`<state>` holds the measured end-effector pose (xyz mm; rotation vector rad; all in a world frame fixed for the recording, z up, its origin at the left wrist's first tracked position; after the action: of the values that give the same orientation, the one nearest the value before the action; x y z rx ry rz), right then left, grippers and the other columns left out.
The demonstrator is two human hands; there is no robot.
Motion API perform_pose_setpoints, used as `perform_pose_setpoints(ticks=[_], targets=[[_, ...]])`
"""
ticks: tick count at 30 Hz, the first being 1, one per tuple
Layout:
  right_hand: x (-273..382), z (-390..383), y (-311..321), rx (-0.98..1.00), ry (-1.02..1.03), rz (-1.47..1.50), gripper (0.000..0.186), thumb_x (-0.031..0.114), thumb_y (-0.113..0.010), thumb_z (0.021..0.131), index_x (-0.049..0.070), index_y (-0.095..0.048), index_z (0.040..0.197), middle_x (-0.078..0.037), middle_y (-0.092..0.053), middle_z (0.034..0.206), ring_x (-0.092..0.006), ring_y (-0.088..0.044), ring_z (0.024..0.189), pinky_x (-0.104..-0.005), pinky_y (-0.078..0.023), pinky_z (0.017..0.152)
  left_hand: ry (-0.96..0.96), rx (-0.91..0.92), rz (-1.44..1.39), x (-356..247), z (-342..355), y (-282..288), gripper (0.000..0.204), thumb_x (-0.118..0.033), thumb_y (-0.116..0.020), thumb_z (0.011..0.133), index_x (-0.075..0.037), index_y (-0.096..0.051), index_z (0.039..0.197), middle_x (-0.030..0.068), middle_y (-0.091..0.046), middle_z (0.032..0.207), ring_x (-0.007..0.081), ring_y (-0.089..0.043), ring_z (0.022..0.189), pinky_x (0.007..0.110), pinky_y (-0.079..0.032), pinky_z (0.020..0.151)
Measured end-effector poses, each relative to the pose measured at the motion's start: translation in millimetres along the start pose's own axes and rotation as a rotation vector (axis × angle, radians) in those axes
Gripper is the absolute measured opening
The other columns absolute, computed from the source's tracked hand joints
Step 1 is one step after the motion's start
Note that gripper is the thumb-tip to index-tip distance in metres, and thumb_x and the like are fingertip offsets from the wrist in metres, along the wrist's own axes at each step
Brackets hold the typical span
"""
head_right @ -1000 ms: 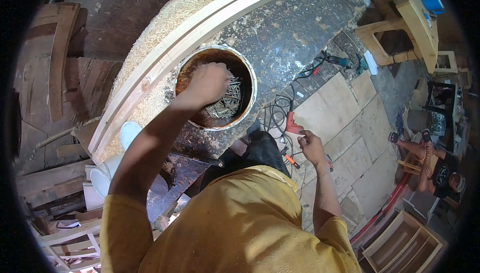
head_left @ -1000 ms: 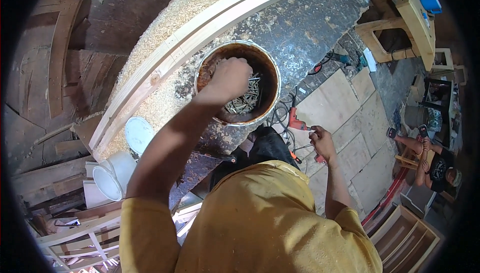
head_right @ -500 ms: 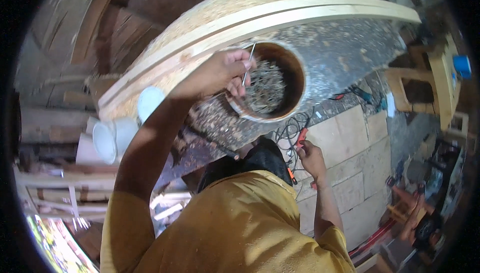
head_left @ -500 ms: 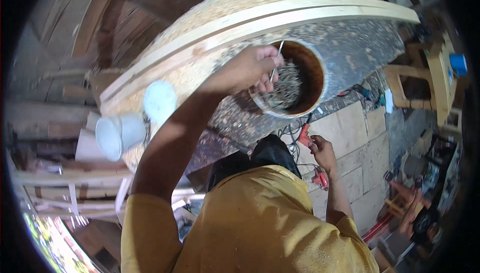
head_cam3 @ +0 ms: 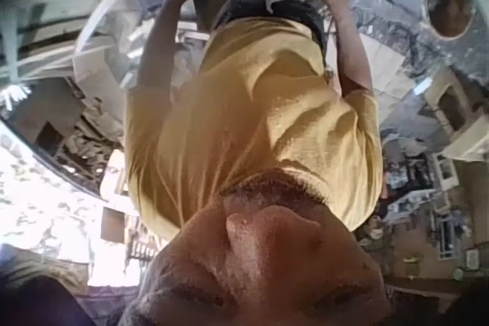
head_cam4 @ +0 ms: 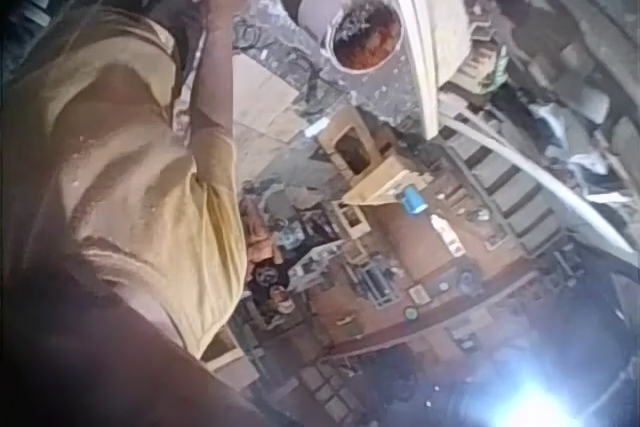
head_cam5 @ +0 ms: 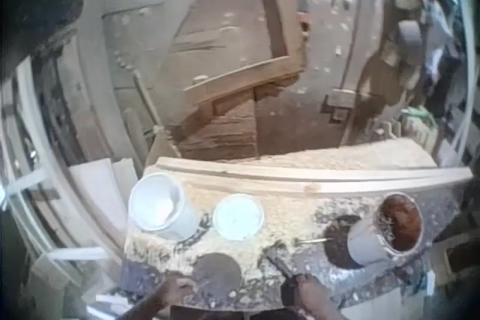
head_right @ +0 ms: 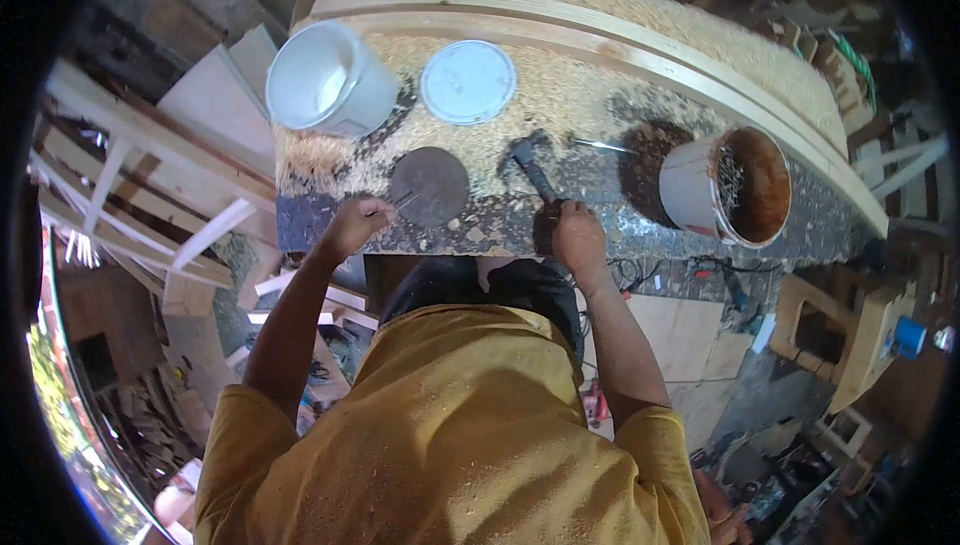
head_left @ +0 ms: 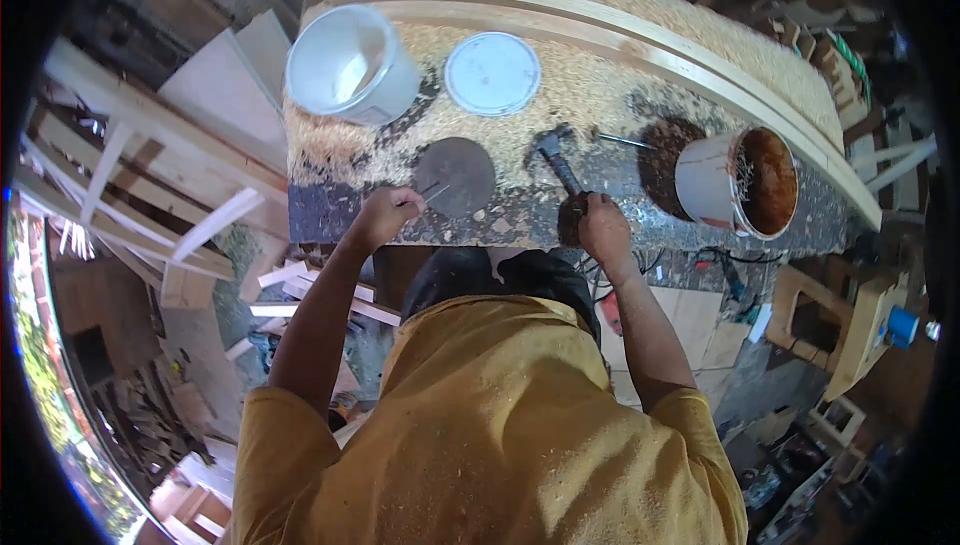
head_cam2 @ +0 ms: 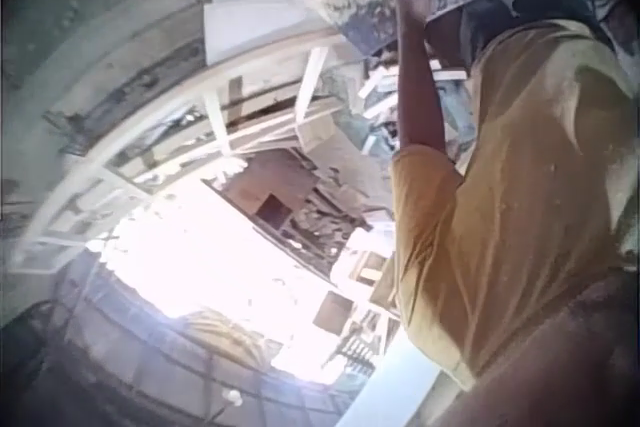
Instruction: Measuring, marking wood, and removing nails from a wooden piece using a hammer and pincer.
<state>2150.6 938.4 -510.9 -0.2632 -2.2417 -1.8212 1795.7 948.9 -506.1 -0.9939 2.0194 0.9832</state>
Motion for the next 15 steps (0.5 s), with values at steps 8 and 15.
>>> perform_pose_setpoints(ticks=[8, 15], targets=[[71.3, -31.2, 43.0, 0.015, -0.099, 0.667, 0.024, 0.021, -0.056, 0.088, -0.002, -0.048, 0.087, -0.009, -0.050, 0.065, -0.0185, -0.047, 0.058, -0.0313, -0.041, 0.056, 0.069, -0.084, 0.049, 48.5, 36.9, 14.9, 0.023, -0.026, -0.064, 0.080, -0.003, -0.066, 0.081, 0.0049, -0.057, 0.062, 0.0133, -0.052, 0.058, 0.031, -0.043, 0.057], [202.1, -72.1, 160.5, -0.431, 0.575, 1.161, 0.014, 0.016, -0.046, 0.092, 0.003, -0.048, 0.087, -0.004, -0.047, 0.064, -0.0141, -0.049, 0.059, -0.0281, -0.038, 0.051, -0.270, -0.077, 0.054, 38.9, 43.7, 18.3, 0.027, -0.030, -0.064, 0.076, -0.003, -0.066, 0.076, 0.0133, -0.064, 0.069, 0.0247, -0.061, 0.064, 0.036, -0.046, 0.063]])
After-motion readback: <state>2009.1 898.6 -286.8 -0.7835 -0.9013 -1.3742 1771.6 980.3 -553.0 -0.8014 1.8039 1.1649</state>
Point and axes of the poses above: each hand's wrist, its own z-axis towards the middle knuckle, its own y-axis out of the back of the hand, x = y × z, the point moved 10 cm from there along z, towards the middle knuckle
